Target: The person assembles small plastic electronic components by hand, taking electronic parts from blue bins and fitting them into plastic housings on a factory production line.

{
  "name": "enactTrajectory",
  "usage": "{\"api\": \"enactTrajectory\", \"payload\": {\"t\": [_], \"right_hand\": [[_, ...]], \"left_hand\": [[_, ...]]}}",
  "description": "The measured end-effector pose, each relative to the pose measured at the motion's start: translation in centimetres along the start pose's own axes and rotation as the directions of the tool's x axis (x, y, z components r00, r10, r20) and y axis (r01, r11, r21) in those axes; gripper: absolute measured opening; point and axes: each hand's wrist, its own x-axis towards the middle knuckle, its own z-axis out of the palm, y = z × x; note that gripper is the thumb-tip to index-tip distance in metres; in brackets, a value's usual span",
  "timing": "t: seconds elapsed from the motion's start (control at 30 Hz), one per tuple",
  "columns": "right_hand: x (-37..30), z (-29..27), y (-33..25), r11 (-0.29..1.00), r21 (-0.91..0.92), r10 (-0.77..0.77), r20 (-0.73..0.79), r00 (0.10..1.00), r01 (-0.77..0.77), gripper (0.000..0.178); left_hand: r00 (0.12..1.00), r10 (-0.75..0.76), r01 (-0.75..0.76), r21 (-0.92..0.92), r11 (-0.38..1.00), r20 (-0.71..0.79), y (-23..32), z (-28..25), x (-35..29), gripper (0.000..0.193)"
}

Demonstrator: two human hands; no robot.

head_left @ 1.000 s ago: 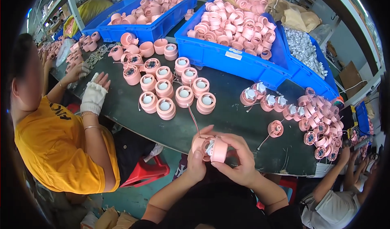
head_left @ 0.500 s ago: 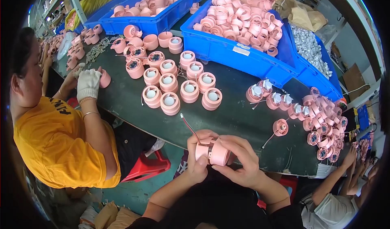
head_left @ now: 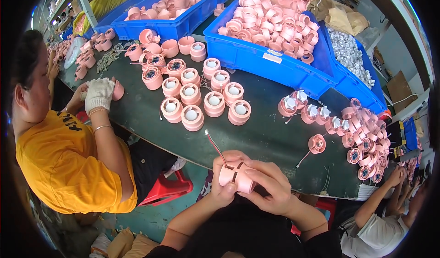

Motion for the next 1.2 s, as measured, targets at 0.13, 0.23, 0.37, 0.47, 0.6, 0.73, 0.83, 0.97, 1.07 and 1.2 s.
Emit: {"api": "enactTrajectory", "payload": {"t": [0.13,0.23,0.37,0.47,0.6,0.73,0.83,0.97,1.07,1.2], "right_hand": [[-0.5,0.3,0.0,0.999,-0.025,-0.023,-0.037,0.999,0.022,0.043],[-0.8,0.4,0.3,0.992,-0.073,-0.111,-0.068,0.991,0.106,0.041],[-0.5,0.2,-0.1,0.997,-0.043,-0.070,-0.030,0.997,0.069,0.039],[-0.5,0.1,-0.3,0.995,-0.077,-0.068,-0.021,0.997,0.066,0.038],[-0.5,0.3,-0.8,0.990,-0.116,-0.086,-0.060,0.994,0.079,0.038],[-0.7,0.3,-1.1,0.986,-0.145,-0.093,-0.090,0.992,0.080,0.039],[-0.6,0.2,-0.9,0.989,-0.129,-0.074,-0.049,0.996,0.067,0.039],[-0.6,0.4,-0.8,0.993,-0.097,-0.072,-0.053,0.996,0.066,0.039],[-0.8,0.5,-0.6,0.993,-0.082,-0.092,-0.074,0.993,0.086,0.038],[-1.1,0.7,-0.5,0.991,-0.102,-0.091,-0.054,0.994,0.085,0.042]], "left_hand": [[0.999,-0.049,0.049,-0.048,0.998,-0.010,0.1,0.1,-0.4,0.055],[0.999,-0.025,0.024,-0.032,0.999,-0.043,-0.2,-0.1,-0.6,0.054],[0.996,0.078,-0.074,-0.084,0.994,0.043,-0.7,-0.4,-0.8,0.049],[0.995,0.093,-0.091,-0.066,0.994,0.024,-0.6,-0.2,-0.8,0.049],[0.990,0.144,-0.143,-0.060,0.988,0.008,-0.6,-0.1,-0.9,0.049],[0.988,0.149,-0.151,-0.088,0.985,-0.027,-0.8,-0.2,-0.9,0.051],[0.989,0.145,-0.144,-0.047,0.988,0.011,-0.6,-0.3,-0.7,0.052],[0.990,0.139,-0.137,-0.059,0.989,0.024,-0.5,-0.2,-0.8,0.050],[0.993,0.114,-0.110,-0.113,0.987,0.024,-0.7,-0.3,-0.9,0.050],[0.980,0.157,-0.132,-0.188,0.973,0.120,-1.3,-0.9,-0.5,0.063]]}}
